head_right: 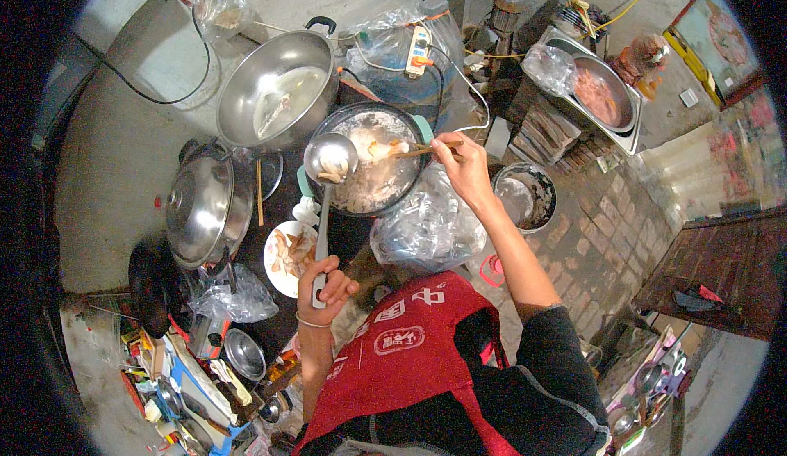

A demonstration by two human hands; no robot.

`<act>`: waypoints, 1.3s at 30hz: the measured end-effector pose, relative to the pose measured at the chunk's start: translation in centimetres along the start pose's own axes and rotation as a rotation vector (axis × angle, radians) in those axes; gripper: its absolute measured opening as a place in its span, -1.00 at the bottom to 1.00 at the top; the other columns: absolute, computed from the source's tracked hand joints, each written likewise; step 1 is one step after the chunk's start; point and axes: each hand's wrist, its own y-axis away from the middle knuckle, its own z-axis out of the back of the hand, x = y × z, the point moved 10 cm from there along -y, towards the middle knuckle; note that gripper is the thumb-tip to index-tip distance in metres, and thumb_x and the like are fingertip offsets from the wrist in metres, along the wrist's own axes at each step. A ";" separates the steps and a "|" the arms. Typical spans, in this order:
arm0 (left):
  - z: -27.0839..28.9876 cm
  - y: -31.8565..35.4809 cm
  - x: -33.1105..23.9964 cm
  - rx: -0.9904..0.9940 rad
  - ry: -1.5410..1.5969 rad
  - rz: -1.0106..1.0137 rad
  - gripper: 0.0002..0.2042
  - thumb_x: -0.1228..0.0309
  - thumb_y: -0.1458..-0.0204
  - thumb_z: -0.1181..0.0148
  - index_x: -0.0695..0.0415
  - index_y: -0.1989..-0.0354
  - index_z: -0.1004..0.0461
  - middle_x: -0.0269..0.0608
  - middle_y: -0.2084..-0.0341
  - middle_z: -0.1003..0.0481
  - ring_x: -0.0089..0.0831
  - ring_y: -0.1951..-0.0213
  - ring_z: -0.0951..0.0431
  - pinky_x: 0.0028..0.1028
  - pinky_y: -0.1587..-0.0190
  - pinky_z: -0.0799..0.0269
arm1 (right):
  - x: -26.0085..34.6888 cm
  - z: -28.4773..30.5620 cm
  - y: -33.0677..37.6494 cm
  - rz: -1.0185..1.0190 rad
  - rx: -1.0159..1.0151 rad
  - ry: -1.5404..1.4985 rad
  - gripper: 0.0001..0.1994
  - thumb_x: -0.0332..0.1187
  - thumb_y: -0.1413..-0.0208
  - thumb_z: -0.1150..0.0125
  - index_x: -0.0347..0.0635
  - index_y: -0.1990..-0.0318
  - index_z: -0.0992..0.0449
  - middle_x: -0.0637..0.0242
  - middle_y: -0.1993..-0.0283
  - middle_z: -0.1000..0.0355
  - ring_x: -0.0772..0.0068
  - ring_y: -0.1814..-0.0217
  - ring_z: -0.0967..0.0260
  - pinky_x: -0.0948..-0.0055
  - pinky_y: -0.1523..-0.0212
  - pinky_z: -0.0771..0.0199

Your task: The person uses chopsticks and a ladle to stir and transfer pieces of meat from a boiling pot to a white plate. The person repeatedly scoops and places the meat until the plate is filled.

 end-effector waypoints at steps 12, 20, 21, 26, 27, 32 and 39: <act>-0.9 -0.2 -0.3 0.016 -0.052 -0.007 -0.80 0.30 -0.13 0.18 0.00 0.53 -0.25 -0.48 0.93 -0.14 -0.61 0.85 -0.07 -0.49 0.32 -0.17 | -1.3 -4.4 1.0 -0.154 0.162 -0.113 -0.75 -0.35 -0.09 -0.12 -0.46 0.38 -0.49 0.20 0.38 -0.45 0.56 0.57 -0.39 0.57 0.58 -0.37; -0.5 0.4 -0.3 -0.020 -0.061 -0.018 -0.82 0.30 -0.13 0.18 -0.02 0.51 -0.22 -0.53 0.94 -0.10 -0.64 0.85 -0.03 -0.51 0.33 -0.16 | -1.0 -5.5 -0.7 -0.046 0.205 -0.044 -0.79 -0.40 -0.09 -0.08 -0.44 0.39 -0.47 0.22 0.52 -0.42 0.49 0.60 -0.42 0.53 0.59 -0.38; -0.3 0.5 -0.3 -0.030 -0.059 -0.020 -0.82 0.29 -0.14 0.18 -0.02 0.51 -0.22 -0.53 0.94 -0.10 -0.63 0.85 -0.03 -0.51 0.33 -0.16 | -1.0 -6.0 -0.2 -0.081 0.243 -0.082 -0.79 -0.40 -0.09 -0.09 -0.44 0.39 -0.47 0.22 0.52 -0.42 0.49 0.61 -0.42 0.52 0.59 -0.38; -0.2 0.4 -0.5 -0.007 -0.045 -0.026 -0.80 0.28 -0.14 0.19 -0.02 0.52 -0.23 -0.52 0.94 -0.10 -0.63 0.85 -0.03 -0.50 0.32 -0.17 | -1.9 -4.0 -1.4 -0.079 0.145 -0.015 -0.79 -0.41 -0.10 -0.05 -0.46 0.39 -0.47 0.24 0.56 -0.45 0.54 0.60 -0.42 0.55 0.57 -0.40; -0.1 0.6 -0.5 -0.018 -0.036 -0.033 -0.80 0.28 -0.14 0.19 -0.02 0.53 -0.24 -0.52 0.94 -0.10 -0.63 0.85 -0.04 -0.50 0.32 -0.18 | -2.8 -4.8 -1.0 -0.190 0.201 -0.121 -0.79 -0.41 -0.10 -0.05 -0.45 0.40 -0.47 0.25 0.56 -0.45 0.55 0.60 -0.42 0.57 0.57 -0.40; 0.1 0.6 -0.5 -0.026 -0.049 -0.029 -0.79 0.29 -0.13 0.18 -0.01 0.54 -0.25 -0.49 0.94 -0.12 -0.61 0.86 -0.05 -0.48 0.33 -0.19 | -2.2 -3.1 -1.0 -0.180 0.093 -0.138 -0.80 -0.42 -0.11 -0.05 -0.45 0.41 -0.47 0.28 0.54 -0.42 0.57 0.58 -0.42 0.60 0.58 -0.39; -0.2 0.5 -0.3 -0.015 -0.060 -0.010 -0.79 0.29 -0.13 0.19 -0.02 0.54 -0.26 -0.46 0.95 -0.14 -0.60 0.87 -0.04 -0.48 0.32 -0.18 | -1.6 -3.1 -0.8 -0.112 0.155 -0.088 -0.82 -0.45 -0.09 -0.08 -0.46 0.40 -0.46 0.22 0.43 -0.43 0.46 0.54 -0.45 0.59 0.56 -0.45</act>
